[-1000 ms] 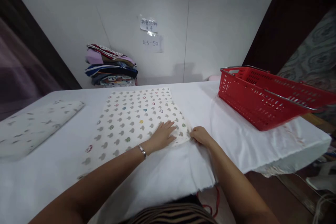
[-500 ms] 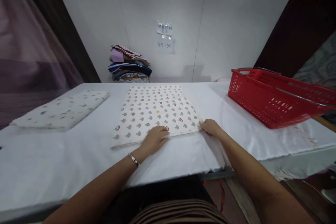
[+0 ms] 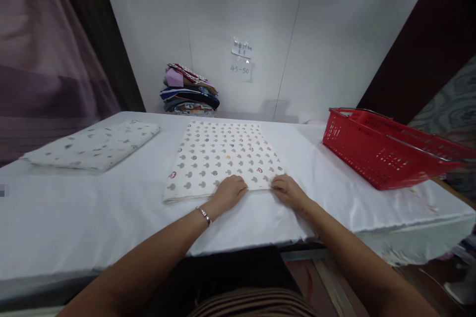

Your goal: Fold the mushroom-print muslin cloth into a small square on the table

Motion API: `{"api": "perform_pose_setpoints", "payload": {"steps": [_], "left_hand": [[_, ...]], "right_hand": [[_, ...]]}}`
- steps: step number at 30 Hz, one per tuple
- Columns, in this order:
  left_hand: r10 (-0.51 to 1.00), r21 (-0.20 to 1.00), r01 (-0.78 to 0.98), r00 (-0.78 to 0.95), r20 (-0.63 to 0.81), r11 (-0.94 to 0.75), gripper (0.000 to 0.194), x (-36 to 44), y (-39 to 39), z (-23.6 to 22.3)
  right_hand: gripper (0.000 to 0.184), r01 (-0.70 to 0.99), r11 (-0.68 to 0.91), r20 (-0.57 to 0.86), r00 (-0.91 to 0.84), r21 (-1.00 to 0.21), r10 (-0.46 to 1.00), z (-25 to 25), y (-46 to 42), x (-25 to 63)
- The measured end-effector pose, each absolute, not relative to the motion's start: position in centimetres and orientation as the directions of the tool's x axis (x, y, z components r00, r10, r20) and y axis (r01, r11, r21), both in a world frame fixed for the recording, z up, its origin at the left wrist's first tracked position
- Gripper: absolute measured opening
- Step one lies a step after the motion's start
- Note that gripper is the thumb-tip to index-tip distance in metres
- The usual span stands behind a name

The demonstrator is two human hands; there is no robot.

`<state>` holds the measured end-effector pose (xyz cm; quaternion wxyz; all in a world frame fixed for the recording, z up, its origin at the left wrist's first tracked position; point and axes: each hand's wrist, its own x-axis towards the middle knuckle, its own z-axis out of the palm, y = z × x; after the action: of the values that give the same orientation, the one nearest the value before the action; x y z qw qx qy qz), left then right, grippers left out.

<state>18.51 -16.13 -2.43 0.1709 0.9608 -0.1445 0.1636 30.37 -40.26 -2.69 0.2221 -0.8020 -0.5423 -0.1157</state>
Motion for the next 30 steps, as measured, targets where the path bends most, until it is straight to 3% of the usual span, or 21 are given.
{"api": "perform_pose_setpoints", "payload": {"steps": [5,10,14,23,30], "left_hand": [[-0.173,0.310,-0.290,0.919,0.355,-0.905,0.027,18.8,-16.4,-2.4],[-0.138,0.295,-0.262,0.914,0.381,-0.919,0.022,18.8,-16.6,-2.7],[-0.203,0.250,-0.308,0.906,0.371,-0.918,0.028,18.9,-17.3,-2.6],[-0.248,0.158,-0.306,0.919,0.308,-0.939,0.020,20.2,-20.0,-1.6],[-0.204,0.221,-0.273,0.935,0.291,-0.936,0.021,21.1,-19.9,-2.2]], "right_hand": [[0.017,0.922,-0.280,0.502,0.381,-0.268,0.776,-3.5,-40.2,30.6],[0.021,0.862,-0.300,0.408,0.466,-0.408,0.785,-3.0,-40.0,30.8],[0.021,0.805,-0.359,0.311,0.533,-0.473,0.787,-2.1,-39.7,30.7],[0.021,0.818,-0.376,0.328,0.533,-0.436,0.780,-2.5,-39.8,30.7],[0.021,0.830,-0.375,0.363,0.527,-0.412,0.768,-2.7,-39.9,30.4]]}}
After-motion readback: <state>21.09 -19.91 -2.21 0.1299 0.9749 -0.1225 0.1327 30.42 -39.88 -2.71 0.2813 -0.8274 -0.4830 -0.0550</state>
